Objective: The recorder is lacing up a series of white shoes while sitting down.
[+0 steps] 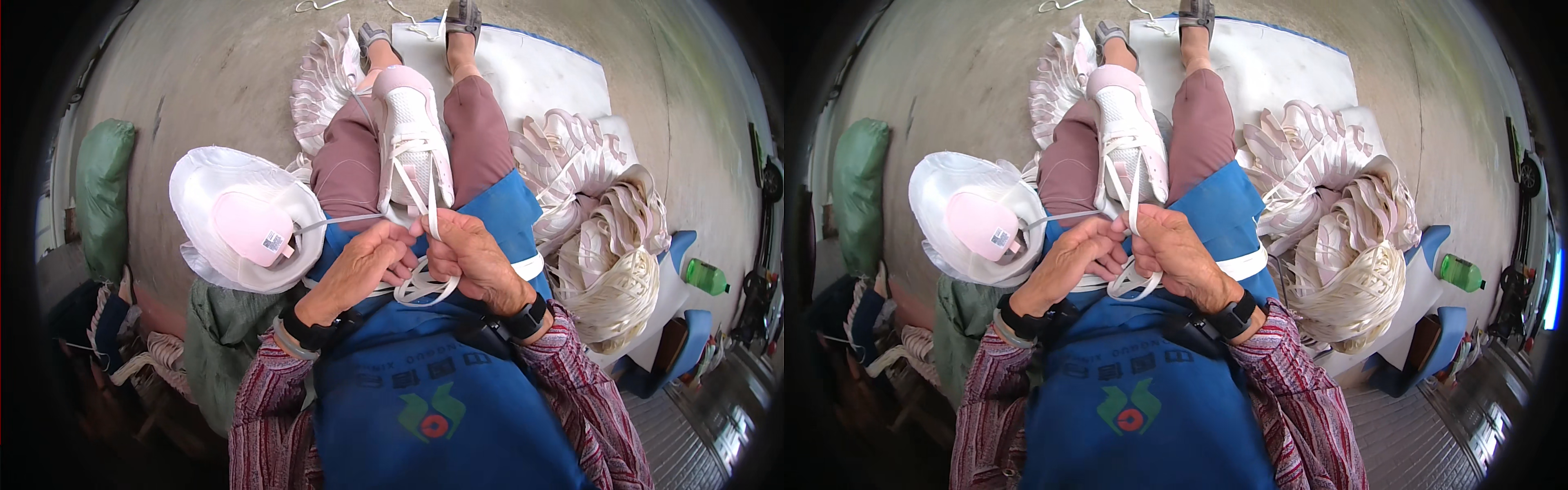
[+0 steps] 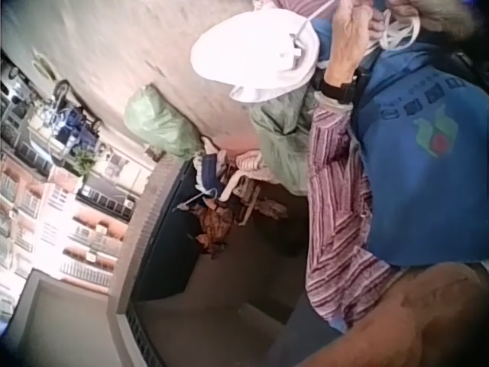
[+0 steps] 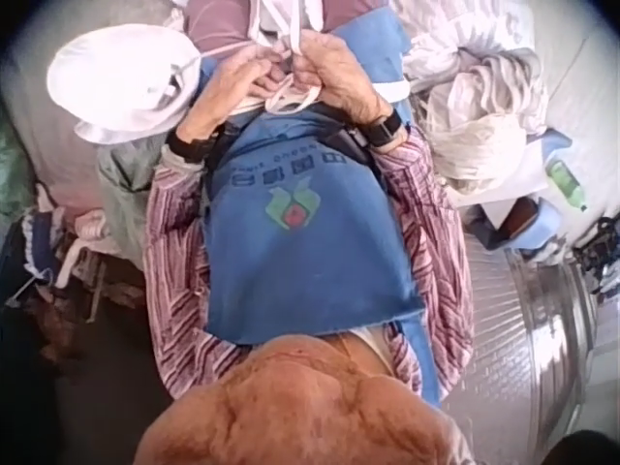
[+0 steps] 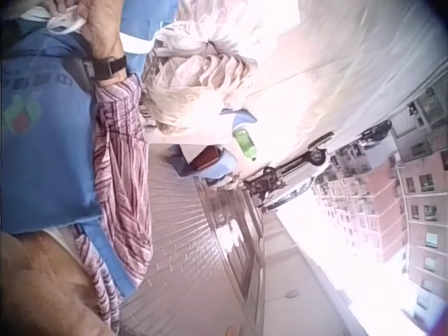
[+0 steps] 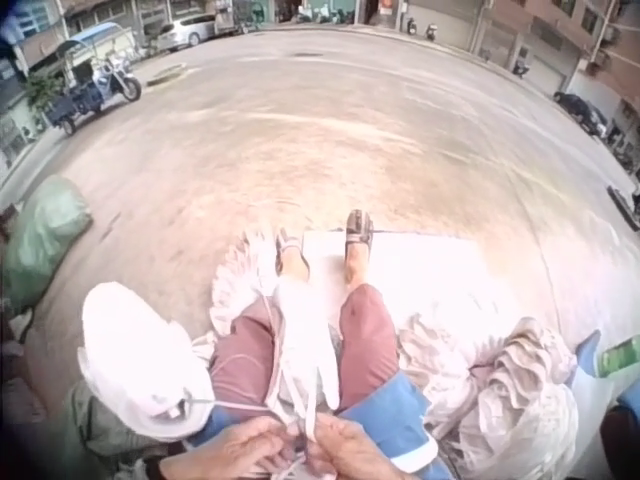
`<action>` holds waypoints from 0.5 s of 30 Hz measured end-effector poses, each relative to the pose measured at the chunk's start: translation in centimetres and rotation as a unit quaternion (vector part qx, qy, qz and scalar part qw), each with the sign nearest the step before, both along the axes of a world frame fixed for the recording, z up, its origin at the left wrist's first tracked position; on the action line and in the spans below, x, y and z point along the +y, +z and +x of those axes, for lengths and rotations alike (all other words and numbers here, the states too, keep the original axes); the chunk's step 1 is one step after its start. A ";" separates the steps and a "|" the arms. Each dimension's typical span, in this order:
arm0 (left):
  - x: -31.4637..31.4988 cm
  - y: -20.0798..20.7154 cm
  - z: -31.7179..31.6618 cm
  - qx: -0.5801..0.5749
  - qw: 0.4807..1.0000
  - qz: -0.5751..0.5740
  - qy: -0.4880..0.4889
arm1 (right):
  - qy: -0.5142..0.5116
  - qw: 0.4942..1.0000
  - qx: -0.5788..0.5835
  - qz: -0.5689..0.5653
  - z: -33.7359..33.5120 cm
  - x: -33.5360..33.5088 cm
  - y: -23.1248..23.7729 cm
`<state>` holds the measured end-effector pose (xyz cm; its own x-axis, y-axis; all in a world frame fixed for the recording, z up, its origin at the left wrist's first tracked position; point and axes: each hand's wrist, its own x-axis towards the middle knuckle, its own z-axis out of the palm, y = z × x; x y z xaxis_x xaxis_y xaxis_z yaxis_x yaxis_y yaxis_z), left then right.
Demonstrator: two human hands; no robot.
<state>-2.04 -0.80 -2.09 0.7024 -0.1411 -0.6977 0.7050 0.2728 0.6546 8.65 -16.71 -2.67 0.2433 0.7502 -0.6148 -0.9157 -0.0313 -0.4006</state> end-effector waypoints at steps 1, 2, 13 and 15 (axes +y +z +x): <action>-0.4 0.0 0.4 -0.035 0.997 0.028 0.067 | 0.000 1.000 0.004 -0.005 0.0 -0.1 -0.1; -0.6 0.2 0.7 -0.068 0.987 0.059 0.134 | 0.010 1.000 0.003 -0.005 0.0 -0.1 0.0; -1.6 -1.2 2.5 -0.186 0.959 0.210 0.039 | 0.100 0.984 -0.118 -0.092 0.0 0.3 0.2; -1.6 -1.9 2.4 -0.193 0.958 0.204 0.055 | 0.096 0.982 -0.125 -0.102 -0.1 0.5 0.1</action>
